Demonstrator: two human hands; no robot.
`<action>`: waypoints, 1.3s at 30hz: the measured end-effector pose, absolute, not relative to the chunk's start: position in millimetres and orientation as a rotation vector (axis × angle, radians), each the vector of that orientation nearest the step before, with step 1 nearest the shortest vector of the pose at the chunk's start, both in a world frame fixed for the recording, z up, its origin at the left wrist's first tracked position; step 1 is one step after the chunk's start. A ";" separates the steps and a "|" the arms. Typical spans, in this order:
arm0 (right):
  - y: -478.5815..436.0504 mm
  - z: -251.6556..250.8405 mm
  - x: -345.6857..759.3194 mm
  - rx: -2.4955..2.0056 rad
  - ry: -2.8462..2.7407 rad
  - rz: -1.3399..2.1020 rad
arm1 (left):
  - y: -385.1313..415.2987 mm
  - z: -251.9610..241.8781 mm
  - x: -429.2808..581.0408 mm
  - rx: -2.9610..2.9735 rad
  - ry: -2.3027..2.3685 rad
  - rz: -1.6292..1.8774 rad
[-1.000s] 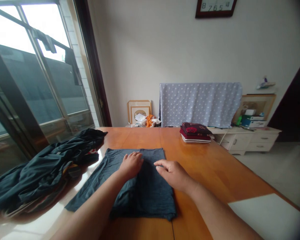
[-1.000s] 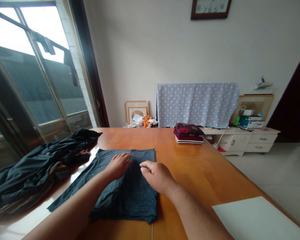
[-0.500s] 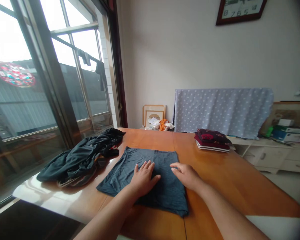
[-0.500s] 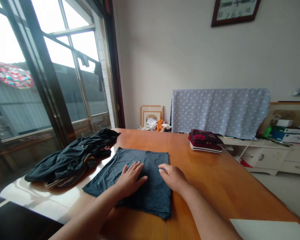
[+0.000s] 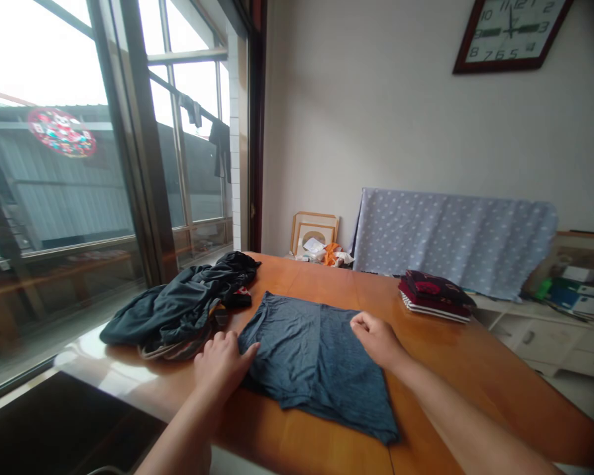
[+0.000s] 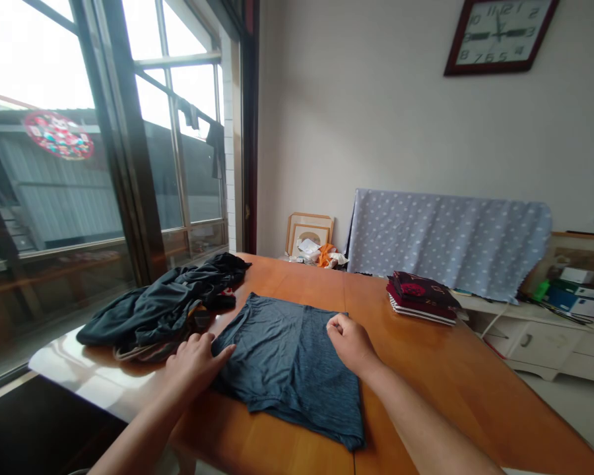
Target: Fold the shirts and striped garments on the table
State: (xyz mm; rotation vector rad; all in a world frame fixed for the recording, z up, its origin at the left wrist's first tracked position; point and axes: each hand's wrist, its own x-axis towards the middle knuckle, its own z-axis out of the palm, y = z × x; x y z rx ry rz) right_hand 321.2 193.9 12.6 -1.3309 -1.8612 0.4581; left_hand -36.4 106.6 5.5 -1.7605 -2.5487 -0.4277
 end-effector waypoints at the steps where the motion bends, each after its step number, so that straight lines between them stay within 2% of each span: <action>1: 197.0 14.1 312.1 -1.336 -1.893 0.489 | 104.3 5.6 -38.3 -1.738 -2.558 -0.428; 10: 245.2 23.0 180.8 -1.518 -1.830 0.867 | 95.8 -1.4 -49.2 -1.756 -2.578 -0.538; 22: 302.1 13.4 41.3 -1.702 -2.148 0.632 | 93.6 -12.1 -52.5 -1.858 -2.463 -0.675; 29: 306.3 9.2 26.2 -1.781 -2.182 0.569 | 92.0 -9.0 -52.8 -1.968 -2.431 -0.712; 39: 306.8 32.2 101.3 -1.694 -1.857 0.996 | 93.8 10.9 -27.1 -2.235 -2.379 -0.919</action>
